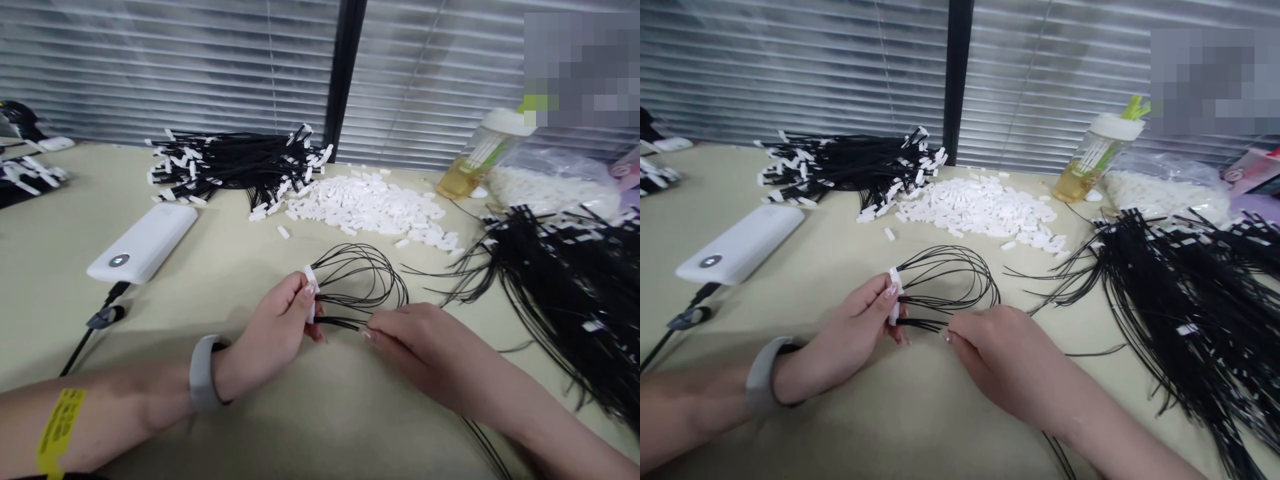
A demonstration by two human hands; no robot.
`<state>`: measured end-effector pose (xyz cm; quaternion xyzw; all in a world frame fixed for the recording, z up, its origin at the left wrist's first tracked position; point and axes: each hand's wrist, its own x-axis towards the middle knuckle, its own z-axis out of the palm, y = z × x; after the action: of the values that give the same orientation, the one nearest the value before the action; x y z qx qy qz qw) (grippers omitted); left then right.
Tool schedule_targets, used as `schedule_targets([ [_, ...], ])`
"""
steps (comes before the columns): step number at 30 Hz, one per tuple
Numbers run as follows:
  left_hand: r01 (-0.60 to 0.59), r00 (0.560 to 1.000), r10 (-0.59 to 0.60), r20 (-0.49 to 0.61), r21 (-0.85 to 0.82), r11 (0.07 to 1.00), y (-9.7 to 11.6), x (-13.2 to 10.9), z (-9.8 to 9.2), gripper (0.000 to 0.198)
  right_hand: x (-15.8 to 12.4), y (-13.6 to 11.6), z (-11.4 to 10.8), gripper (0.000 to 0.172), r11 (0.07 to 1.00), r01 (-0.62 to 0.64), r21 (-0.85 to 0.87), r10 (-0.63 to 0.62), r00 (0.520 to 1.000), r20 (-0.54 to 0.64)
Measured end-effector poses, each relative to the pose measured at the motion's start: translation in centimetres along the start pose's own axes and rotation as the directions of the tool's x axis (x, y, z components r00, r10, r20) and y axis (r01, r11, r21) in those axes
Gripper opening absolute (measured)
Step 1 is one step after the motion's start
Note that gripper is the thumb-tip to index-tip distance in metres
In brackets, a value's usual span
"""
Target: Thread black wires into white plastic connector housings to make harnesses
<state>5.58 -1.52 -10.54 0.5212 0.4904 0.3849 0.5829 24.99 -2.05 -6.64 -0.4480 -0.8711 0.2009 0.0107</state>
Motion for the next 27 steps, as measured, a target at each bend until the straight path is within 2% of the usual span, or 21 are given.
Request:
schedule_targets([
  [6, -0.003, 1.0, 0.003, 0.017, 0.032, 0.999, 0.15, -0.1, 0.02, 0.025, 0.34, -0.34, 0.38, 0.026, 0.991, -0.001, 0.135, -0.001, 1.0, 0.017],
  [19, -0.015, 0.999, 0.009, 0.049, 0.12, 0.993, 0.31, -0.29, -0.01, 0.024, 0.57, -0.56, 0.81, 0.024, 0.988, -0.011, 0.157, 0.003, 0.999, 0.052],
  [27, -0.025, 0.998, 0.019, 0.067, 0.089, 0.996, 0.24, -0.24, 0.04, 0.024, 0.62, -0.48, 0.62, 0.024, 0.976, -0.044, 0.215, 0.034, 0.998, 0.05],
])
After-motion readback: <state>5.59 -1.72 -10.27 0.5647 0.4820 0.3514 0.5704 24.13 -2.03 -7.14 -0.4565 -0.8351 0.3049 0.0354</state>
